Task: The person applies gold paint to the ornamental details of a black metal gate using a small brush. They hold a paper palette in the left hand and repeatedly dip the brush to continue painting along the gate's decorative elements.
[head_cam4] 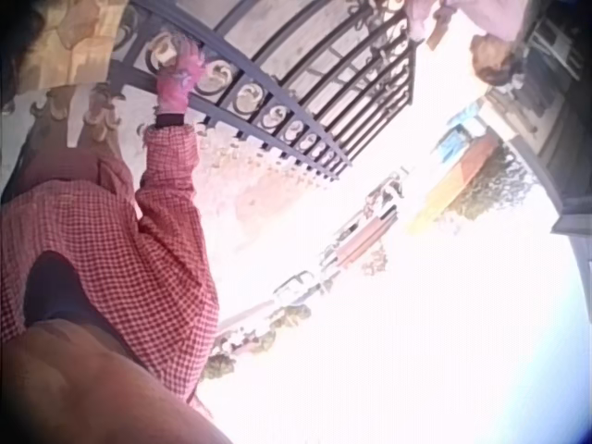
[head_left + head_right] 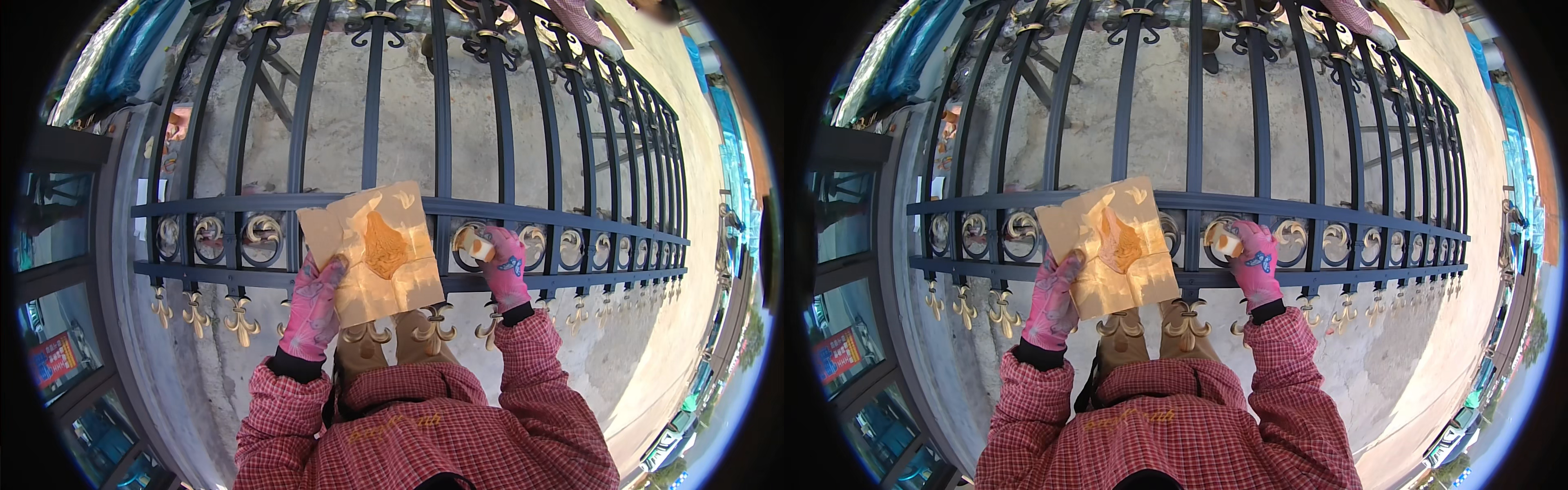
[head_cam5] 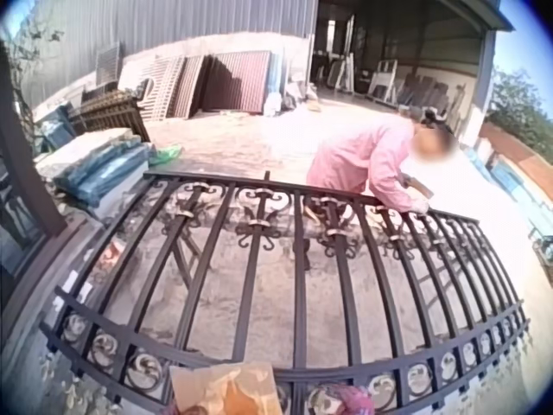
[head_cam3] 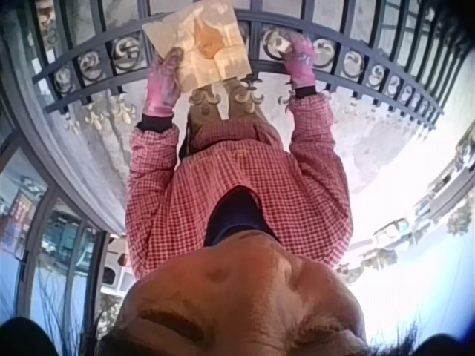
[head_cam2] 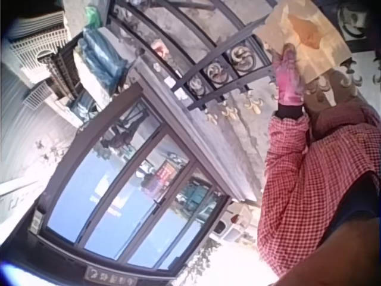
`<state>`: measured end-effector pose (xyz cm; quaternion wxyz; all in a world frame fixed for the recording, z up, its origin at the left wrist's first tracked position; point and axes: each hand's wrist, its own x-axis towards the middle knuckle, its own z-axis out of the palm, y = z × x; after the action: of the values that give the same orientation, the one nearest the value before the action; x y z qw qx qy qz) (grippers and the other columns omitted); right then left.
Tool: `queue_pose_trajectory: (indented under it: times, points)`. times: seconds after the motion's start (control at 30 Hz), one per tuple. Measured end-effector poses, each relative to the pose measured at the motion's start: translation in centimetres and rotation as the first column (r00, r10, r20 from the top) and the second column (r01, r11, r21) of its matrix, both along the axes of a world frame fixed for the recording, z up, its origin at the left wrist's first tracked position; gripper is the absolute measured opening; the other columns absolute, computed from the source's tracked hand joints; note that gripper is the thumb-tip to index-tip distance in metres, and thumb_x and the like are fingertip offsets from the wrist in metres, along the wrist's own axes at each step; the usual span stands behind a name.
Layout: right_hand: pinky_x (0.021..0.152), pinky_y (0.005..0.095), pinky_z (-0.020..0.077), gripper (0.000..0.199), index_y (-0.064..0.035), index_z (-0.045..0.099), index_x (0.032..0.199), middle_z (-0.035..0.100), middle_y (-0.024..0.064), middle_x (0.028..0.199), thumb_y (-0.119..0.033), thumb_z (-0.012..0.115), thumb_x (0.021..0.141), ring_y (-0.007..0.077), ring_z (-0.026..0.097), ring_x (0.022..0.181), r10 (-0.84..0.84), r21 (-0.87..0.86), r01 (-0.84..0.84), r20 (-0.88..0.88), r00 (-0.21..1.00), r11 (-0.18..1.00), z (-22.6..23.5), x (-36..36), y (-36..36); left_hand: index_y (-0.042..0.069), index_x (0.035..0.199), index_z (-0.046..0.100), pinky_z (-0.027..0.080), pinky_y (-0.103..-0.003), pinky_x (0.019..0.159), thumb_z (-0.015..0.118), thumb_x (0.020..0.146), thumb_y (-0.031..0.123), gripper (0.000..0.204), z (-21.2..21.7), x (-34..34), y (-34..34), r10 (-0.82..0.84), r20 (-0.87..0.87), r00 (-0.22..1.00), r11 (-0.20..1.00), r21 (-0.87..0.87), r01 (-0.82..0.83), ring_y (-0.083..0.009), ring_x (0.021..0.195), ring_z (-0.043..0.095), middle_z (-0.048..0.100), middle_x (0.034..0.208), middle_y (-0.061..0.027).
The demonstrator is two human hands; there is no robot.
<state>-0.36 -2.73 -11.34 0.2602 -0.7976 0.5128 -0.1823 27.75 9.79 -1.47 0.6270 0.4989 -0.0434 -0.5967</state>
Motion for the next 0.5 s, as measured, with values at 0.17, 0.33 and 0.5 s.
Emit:
queue_pose_trajectory:
  times: [0.17, 0.33, 0.5]
  points:
    - [0.081, 0.0374, 0.0456, 0.047, -0.009, 0.062, 0.099, 0.063, 0.0092, 0.098, 0.001, 0.074, 0.055, 0.031, 0.057, 0.095, -0.058, -0.086, 0.051, -0.085, 0.995, 0.995, -0.9, 0.8, -0.2, 0.006, 0.125, 0.048, 0.048, -0.027, 0.087, 0.052, 0.092, 0.004, 0.033, 0.6, 0.2, -0.6, -0.007, -0.011, 1.0, 1.0, 0.017, 0.007, -0.0107, 0.098, 0.056, 0.057, 0.109, -0.0011]
    - [0.079, 0.0383, 0.0479, 0.049, -0.0074, 0.061, 0.099, 0.063, 0.0105, 0.097, 0.001, 0.077, 0.054, 0.0321, 0.059, 0.091, -0.079, -0.097, 0.076, -0.027, 0.997, 0.992, -0.3, 0.8, 0.6, 0.006, 0.125, 0.047, 0.048, -0.027, 0.087, 0.055, 0.092, 0.007, 0.035, 0.2, 0.6, -0.5, -0.02, 0.027, 0.999, 0.999, 0.04, 0.019, -0.0117, 0.101, 0.056, 0.057, 0.113, -0.0023]
    - [0.077, 0.0386, 0.0484, 0.046, -0.0058, 0.061, 0.099, 0.063, 0.013, 0.095, -0.002, 0.079, 0.057, 0.0325, 0.06, 0.089, -0.226, -0.058, 0.225, -0.019, 0.974, 0.973, -0.7, 0.5, 0.3, 0.006, 0.126, 0.047, 0.048, -0.027, 0.087, 0.057, 0.091, 0.01, 0.036, 0.6, 0.7, -0.7, -0.028, 0.047, 0.999, 0.999, 0.025, 0.027, -0.0123, 0.102, 0.056, 0.057, 0.113, -0.0029]
